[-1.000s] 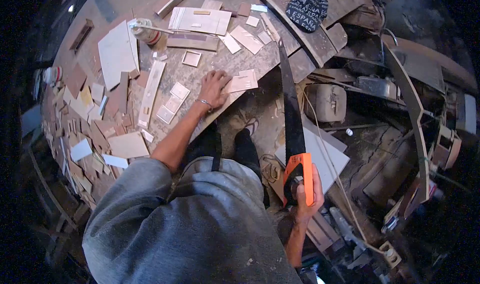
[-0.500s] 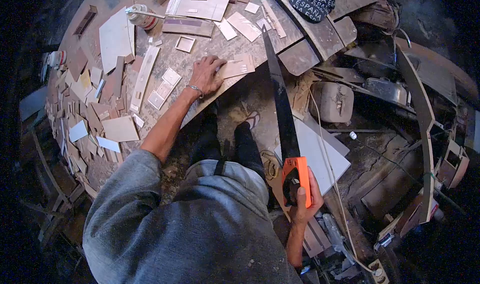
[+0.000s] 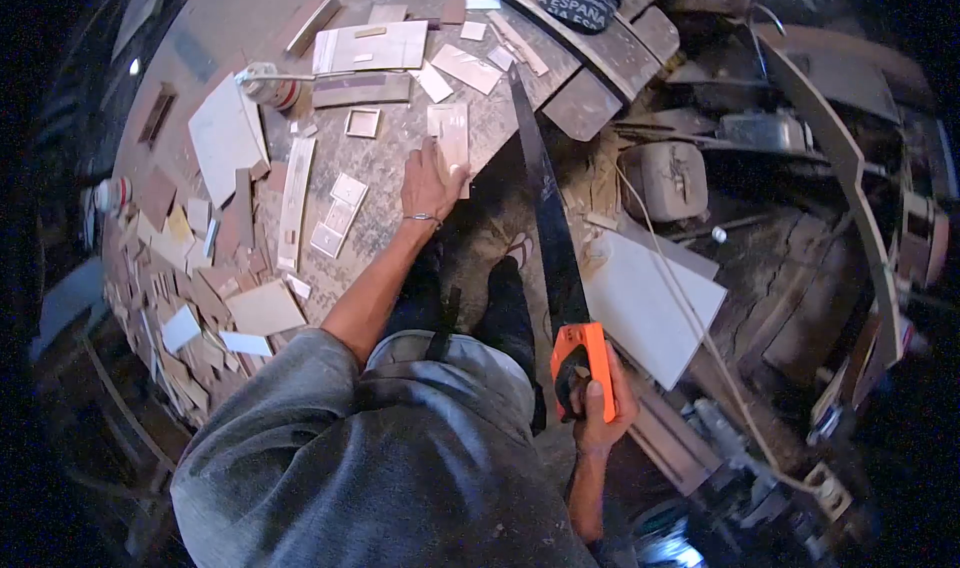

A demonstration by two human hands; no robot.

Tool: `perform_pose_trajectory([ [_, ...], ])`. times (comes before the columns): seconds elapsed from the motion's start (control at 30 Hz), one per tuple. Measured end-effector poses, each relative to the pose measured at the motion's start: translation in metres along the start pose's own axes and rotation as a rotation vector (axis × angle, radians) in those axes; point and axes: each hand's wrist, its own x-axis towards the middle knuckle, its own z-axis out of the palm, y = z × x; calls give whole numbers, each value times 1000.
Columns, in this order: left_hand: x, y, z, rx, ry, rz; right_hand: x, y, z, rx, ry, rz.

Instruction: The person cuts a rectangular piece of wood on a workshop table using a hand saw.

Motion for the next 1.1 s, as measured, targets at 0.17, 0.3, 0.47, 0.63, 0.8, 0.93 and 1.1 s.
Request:
perform_pose_trajectory([
  [0.17, 32, -64, -39, 155, -2, 207, -68, 14, 45, 10, 132, -3],
  [0.3, 75, -102, -69, 201, 112, 262, -88, 8, 75, 66, 223, 4],
  [0.47, 80, -50, -53, 119, -271, -33, -99, 9, 81, 78, 285, 27],
  [0.63, 40, -9, -10, 191, -309, 204, -99, 7, 91, 61, 321, 38],
  [0.8, 45, -28, -7, 98, -325, 288, -116, 12, 95, 53, 348, 60],
  [0.93, 73, -94, -37, -21, -112, 375, -124, 16, 100, 39, 369, 81],
  [1.1, 119, -149, -103, 234, -267, 594, -122, 12, 107, 29, 373, 82],
])
